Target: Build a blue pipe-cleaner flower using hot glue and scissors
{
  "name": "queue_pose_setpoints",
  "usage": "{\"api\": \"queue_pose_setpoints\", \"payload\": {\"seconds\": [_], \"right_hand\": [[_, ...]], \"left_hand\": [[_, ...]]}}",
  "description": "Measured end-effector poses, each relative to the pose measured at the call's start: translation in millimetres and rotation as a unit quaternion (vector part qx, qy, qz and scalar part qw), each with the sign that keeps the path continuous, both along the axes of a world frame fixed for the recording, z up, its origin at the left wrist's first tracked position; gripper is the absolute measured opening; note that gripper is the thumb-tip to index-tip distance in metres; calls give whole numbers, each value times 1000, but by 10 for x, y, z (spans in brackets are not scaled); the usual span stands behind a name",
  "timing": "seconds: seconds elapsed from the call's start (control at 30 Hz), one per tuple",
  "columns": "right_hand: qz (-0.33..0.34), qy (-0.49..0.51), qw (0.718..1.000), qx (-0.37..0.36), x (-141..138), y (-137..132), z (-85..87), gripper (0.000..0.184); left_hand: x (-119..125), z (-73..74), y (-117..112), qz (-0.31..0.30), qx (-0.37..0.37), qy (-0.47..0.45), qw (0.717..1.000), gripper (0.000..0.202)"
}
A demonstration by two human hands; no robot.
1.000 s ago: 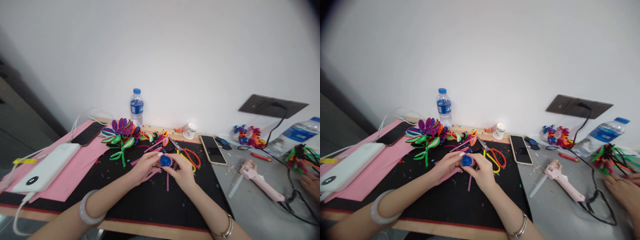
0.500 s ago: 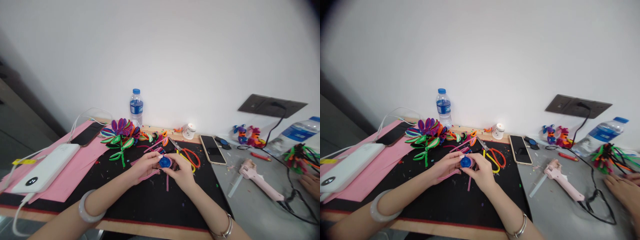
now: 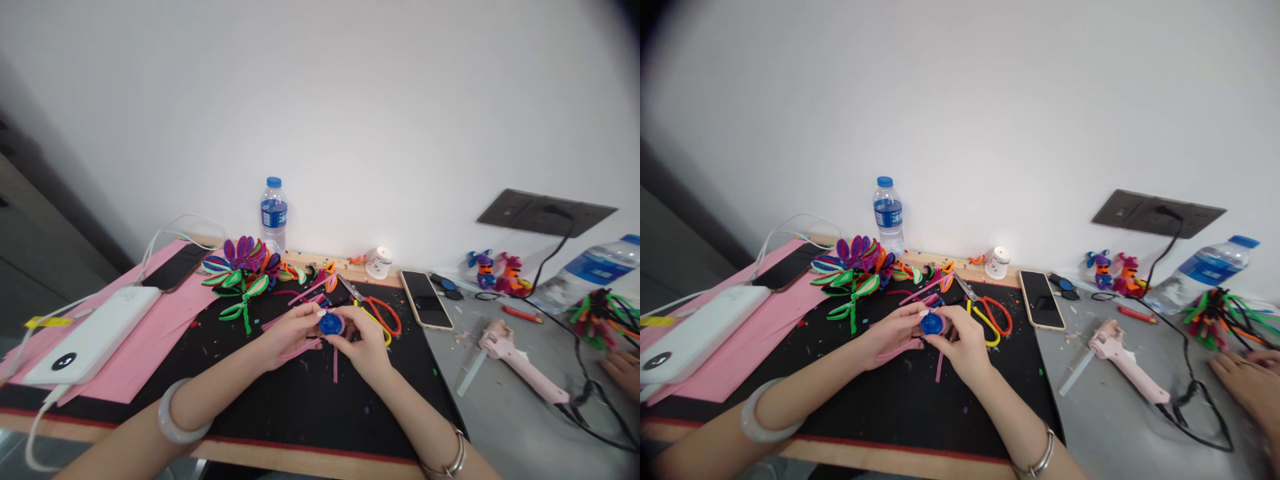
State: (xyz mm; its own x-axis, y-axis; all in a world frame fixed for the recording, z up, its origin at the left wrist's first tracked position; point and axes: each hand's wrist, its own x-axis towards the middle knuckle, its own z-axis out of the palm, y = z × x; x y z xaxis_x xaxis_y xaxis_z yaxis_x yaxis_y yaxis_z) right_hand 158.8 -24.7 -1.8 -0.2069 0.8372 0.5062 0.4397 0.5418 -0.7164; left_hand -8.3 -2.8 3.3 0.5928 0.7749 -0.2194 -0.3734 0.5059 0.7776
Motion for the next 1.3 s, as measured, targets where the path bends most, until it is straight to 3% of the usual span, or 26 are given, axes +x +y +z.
{"api": "queue_pose_setpoints", "payload": {"seconds": [0.47, 1.3], "right_hand": [[14, -17, 1000, -1, -4, -19, 47, 25], [29, -13, 999, -5, 11, -4, 23, 27]], "left_hand": [[-21, 31, 21, -25, -49, -24, 998, 15], [-9, 58, 4, -35, -65, -54, 996, 12]]}}
